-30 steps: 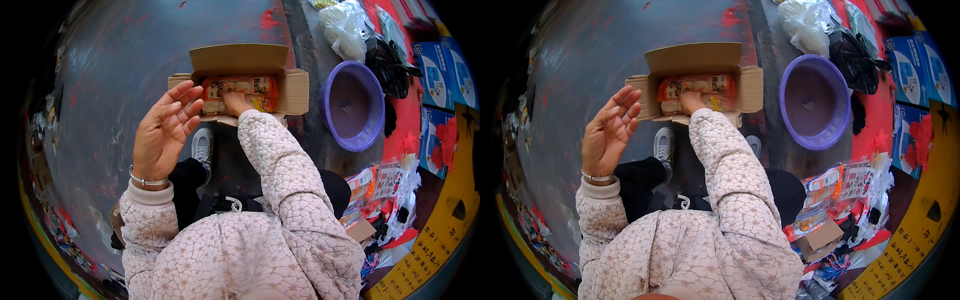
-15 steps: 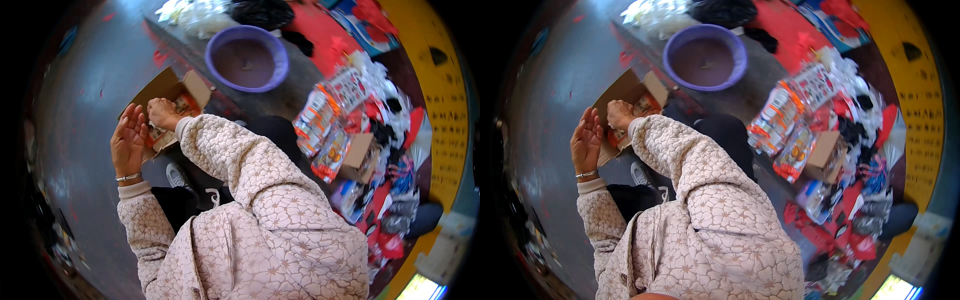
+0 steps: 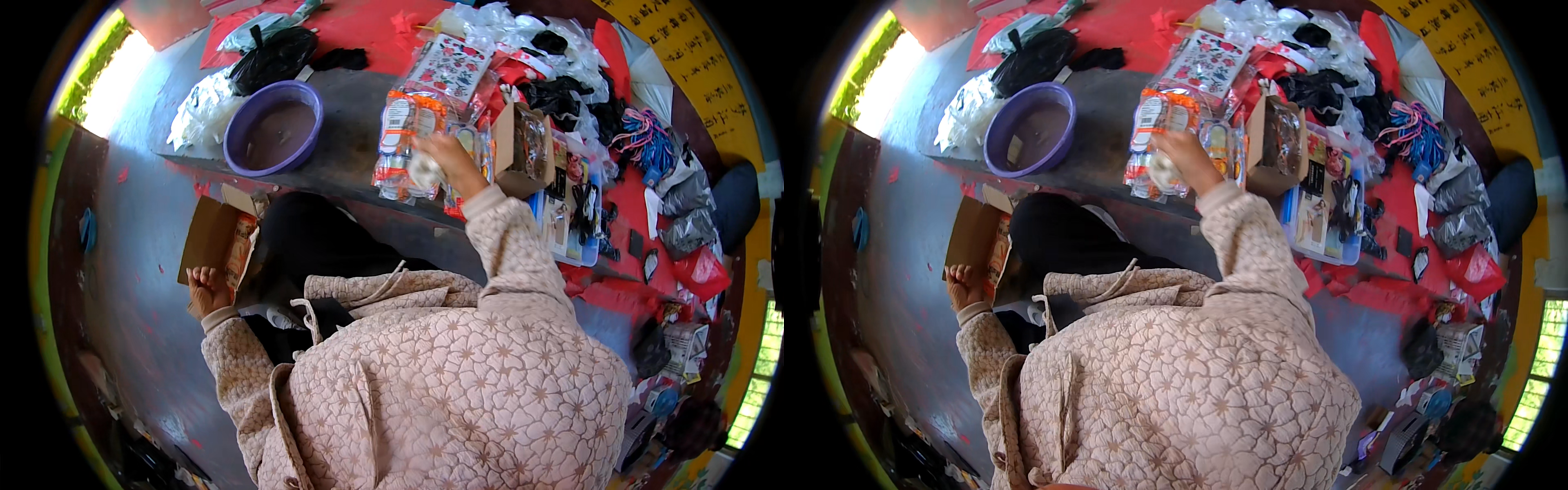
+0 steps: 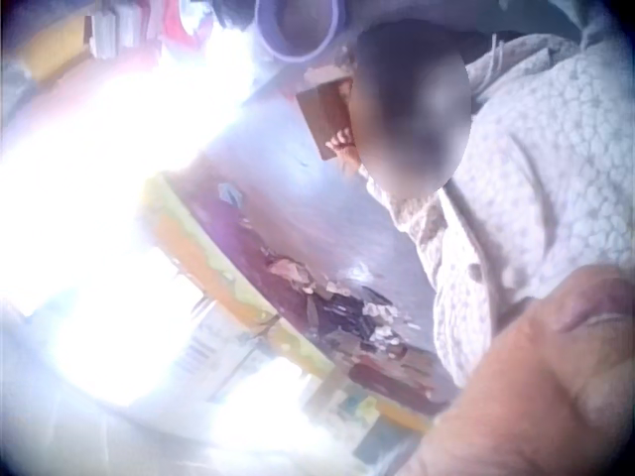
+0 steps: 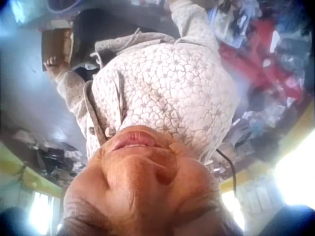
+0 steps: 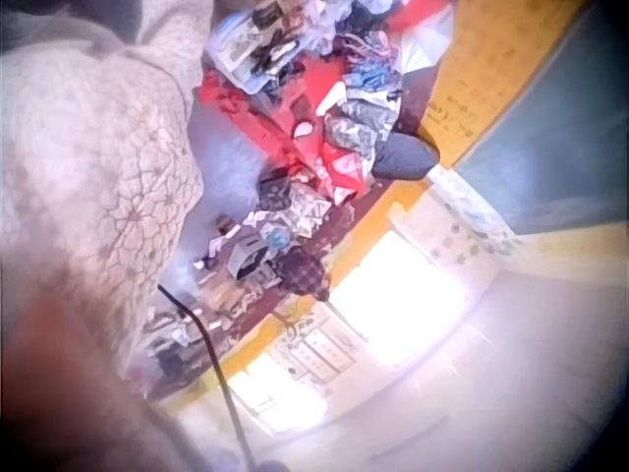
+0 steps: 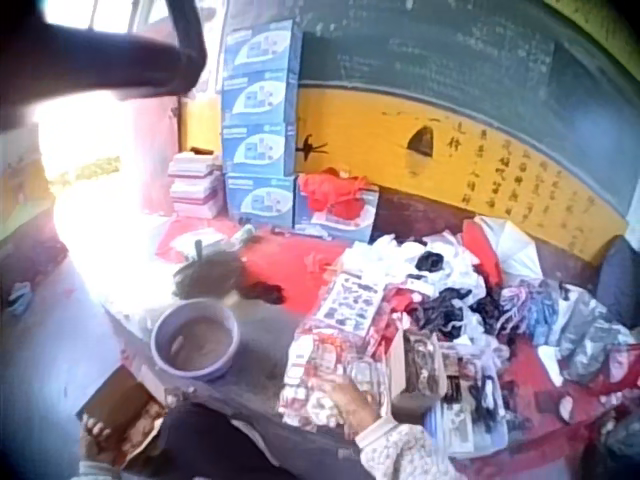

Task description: The person sits on the floor and wipes the surface of packaged items with a cloth before placing them into a cardboard box. The person handles multiple packages and a blue plastic item, wiping each one individually.

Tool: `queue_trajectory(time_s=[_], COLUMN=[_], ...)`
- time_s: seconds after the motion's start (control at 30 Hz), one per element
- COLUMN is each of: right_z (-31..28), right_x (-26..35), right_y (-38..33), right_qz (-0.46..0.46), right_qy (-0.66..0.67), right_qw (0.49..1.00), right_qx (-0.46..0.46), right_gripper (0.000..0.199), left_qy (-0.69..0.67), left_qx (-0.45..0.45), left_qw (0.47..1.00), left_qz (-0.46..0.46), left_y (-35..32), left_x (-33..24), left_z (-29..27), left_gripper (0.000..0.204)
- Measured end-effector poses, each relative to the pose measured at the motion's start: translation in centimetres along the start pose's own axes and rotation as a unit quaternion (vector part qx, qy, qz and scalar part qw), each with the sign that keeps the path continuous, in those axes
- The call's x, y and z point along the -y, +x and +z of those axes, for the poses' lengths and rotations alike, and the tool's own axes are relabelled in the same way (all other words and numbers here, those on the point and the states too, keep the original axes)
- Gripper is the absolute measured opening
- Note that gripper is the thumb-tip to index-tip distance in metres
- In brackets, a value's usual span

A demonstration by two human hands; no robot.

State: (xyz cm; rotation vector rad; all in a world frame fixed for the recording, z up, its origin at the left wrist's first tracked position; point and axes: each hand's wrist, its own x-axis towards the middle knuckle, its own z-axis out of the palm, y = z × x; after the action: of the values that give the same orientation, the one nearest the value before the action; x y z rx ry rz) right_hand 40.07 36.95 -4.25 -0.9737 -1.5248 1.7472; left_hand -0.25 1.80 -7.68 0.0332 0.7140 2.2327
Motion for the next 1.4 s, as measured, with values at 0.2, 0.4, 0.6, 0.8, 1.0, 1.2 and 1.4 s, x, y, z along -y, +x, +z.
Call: queue_trajectory(time_s=[0.2,0.4,0.6,0.8,1.0,1.2,1.4], right_z=[-7.2,-1.6,5.2,6.5,4.9,2.3,-2.4], right_x=[-15.1,-6.9,-4.5,-8.5,-11.2,-8.2,-10.6], right_y=[-9.1,-4.4,7.3,13.6,13.2,10.3,8.8], right_qz=[0.053,0.005,0.003,0.078,0.038,0.105,0.021], right_qy=[-0.132,-0.427,-0.579,-0.684,-0.642,-0.478,-0.332], right_qw=[0.987,0.904,0.813,0.721,0.752,0.856,0.908], right_qx=[-0.076,-0.028,-0.070,-0.078,-0.144,-0.168,-0.256], right_gripper=[0.016,0.043,0.090,0.090,0.056,0.038,0.028], left_qy=[-0.016,0.264,0.259,0.351,0.369,0.326,0.327], left_qx=[0.152,0.183,0.185,0.082,0.079,0.126,0.157], left_qw=[0.982,0.932,0.885,0.878,0.853,0.855,0.853], left_qz=[-0.114,-0.170,-0.340,-0.314,-0.361,-0.383,-0.375], left_y=[-2.3,-3.5,0.1,3.7,4.2,4.0,3.1], left_x=[0.5,11.5,21.6,22.5,23.1,24.8,24.9], left_z=[6.7,21.0,21.4,20.1,21.3,22.0,22.6], left_gripper=[0.032,0.040,0.038,0.031,0.030,0.029,0.029])
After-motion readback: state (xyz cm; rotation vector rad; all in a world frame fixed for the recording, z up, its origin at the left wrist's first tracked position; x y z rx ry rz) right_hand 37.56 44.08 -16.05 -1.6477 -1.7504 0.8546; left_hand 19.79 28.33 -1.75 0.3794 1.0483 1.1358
